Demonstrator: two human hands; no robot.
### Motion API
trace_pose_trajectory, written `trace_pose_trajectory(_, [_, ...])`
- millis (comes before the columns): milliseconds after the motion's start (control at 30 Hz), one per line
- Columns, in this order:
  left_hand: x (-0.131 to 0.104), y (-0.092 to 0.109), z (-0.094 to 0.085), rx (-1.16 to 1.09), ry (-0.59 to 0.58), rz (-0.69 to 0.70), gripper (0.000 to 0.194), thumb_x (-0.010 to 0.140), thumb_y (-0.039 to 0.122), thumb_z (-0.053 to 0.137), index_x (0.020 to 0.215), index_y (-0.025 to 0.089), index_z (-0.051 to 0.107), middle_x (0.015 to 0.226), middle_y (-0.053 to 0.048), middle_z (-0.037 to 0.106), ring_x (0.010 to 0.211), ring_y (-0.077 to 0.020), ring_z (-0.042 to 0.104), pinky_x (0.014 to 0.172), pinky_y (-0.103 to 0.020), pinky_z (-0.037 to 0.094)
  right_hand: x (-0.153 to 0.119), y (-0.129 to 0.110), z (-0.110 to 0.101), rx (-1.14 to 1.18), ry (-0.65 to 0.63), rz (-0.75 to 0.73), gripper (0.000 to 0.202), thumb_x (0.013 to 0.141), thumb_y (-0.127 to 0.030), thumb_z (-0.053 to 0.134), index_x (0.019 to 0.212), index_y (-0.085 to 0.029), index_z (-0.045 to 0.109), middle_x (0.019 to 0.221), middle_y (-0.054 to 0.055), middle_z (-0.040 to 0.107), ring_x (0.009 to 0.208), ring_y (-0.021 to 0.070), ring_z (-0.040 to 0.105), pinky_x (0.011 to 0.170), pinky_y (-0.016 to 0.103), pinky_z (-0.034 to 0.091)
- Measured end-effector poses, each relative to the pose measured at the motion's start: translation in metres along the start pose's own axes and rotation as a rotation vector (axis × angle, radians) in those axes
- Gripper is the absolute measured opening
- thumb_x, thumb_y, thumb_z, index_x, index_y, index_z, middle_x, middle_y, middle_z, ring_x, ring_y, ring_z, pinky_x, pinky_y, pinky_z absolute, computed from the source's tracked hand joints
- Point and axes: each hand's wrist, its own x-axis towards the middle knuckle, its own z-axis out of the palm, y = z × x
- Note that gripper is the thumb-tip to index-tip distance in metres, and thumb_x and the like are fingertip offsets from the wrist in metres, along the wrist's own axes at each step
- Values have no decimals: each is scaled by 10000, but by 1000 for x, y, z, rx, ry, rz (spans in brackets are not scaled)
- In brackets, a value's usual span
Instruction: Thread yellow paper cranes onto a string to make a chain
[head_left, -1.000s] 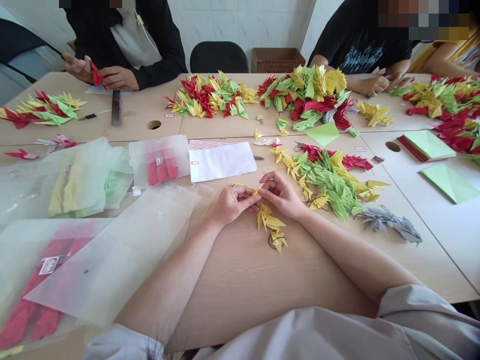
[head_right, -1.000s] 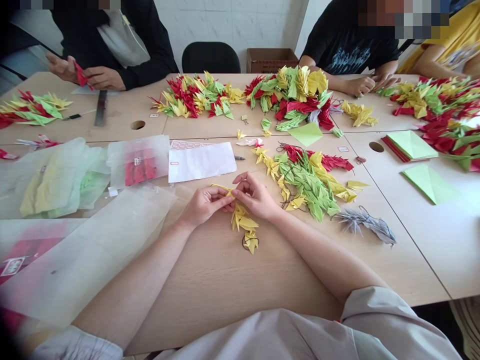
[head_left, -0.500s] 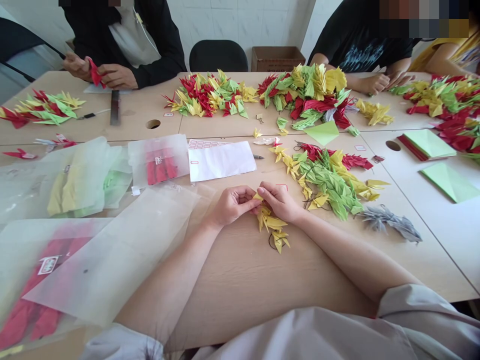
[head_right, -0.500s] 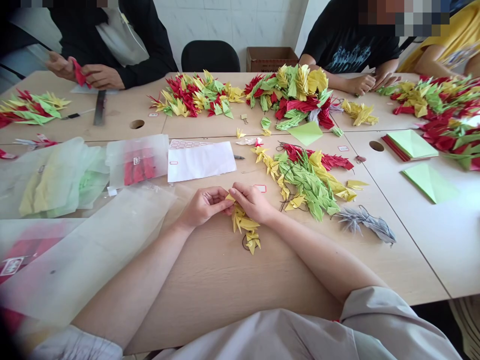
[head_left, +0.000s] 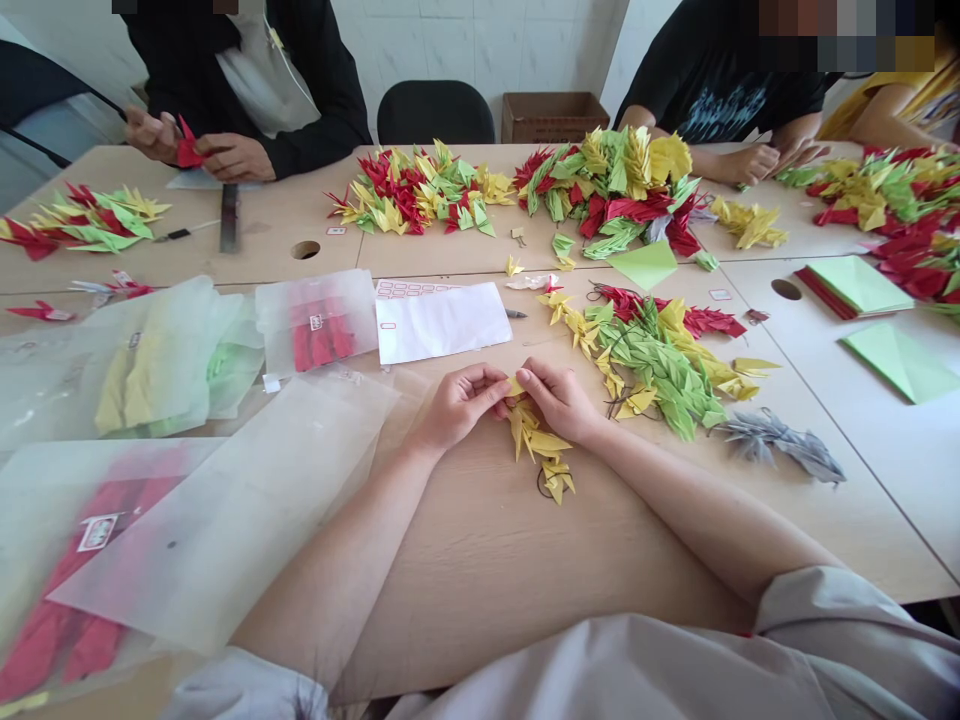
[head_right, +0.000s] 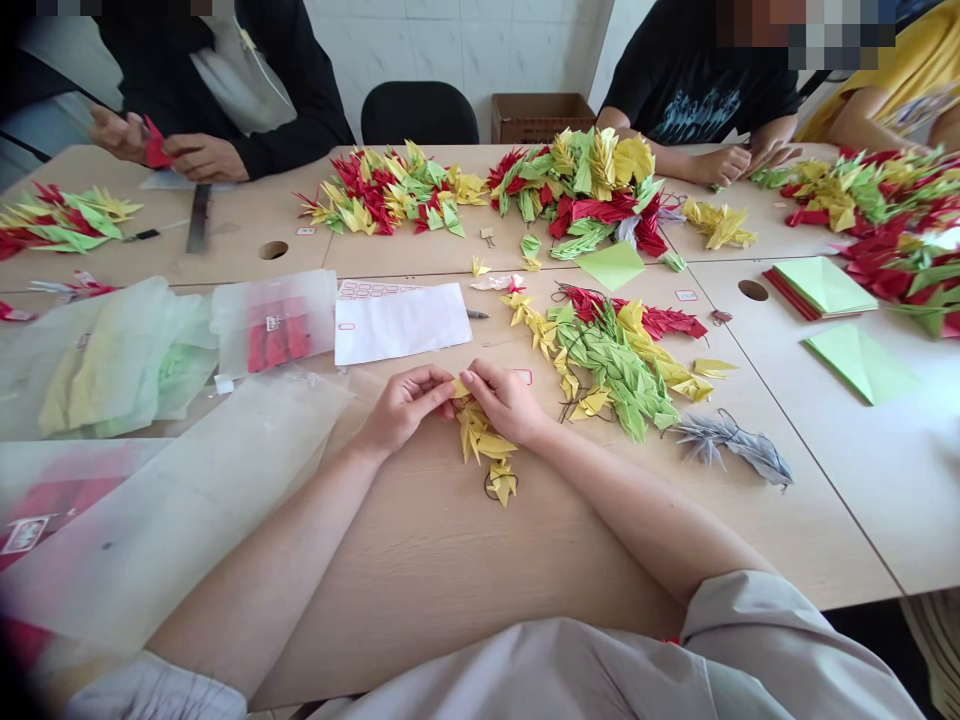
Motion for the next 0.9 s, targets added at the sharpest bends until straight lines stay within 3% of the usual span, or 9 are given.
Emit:
trace_pose_trajectory(100, [3, -5, -3, -51, 73, 11, 243, 872, 375, 661, 780, 151, 639, 687, 2, 635, 569, -81, 536, 592, -211, 445, -3, -2, 0, 70, -31, -38, 270, 967, -468, 507, 992, -201, 539, 718, -16, 528, 640, 131, 495, 579, 257, 393])
trace_pose_trajectory(200, [5, -7, -5, -134, 82, 8, 240, 868, 369, 659, 758, 157, 628, 664, 15, 596, 543, -76, 487, 551, -213, 395, -3, -3, -1, 51, 6, -121, 329, 909, -403, 633, 1163, -202, 575, 757, -5, 581, 664, 136, 545, 628, 270, 445])
trace_pose_trajectory(433, [5, -8, -4, -220, 66, -10, 200, 840, 362, 691, 834, 165, 656, 674, 13, 618, 546, -78, 495, 528, -207, 375, -4, 5, 0, 31, 140, -193, 297, 825, -354, 753, 1094, -229, 733, 803, 26, 727, 648, 150, 647, 633, 286, 526])
trace_pose_trajectory(667, [4, -12, -5, -190, 90, -1, 219, 812, 356, 733, 895, 162, 678, 718, 2, 657, 577, -80, 532, 545, -203, 392, -4, 10, 1, 55, 158, -89, 140, 867, -324, 686, 868, -194, 737, 741, 26, 732, 593, 152, 677, 545, 256, 532])
trace_pose_trajectory(900, [4, -7, -3, -109, 94, 40, 202, 805, 354, 743, 844, 158, 715, 723, 2, 639, 583, -79, 514, 574, -215, 411, -2, 11, 0, 13, 199, -172, 184, 860, -276, 676, 1030, -214, 641, 909, 35, 683, 707, 136, 626, 664, 278, 522])
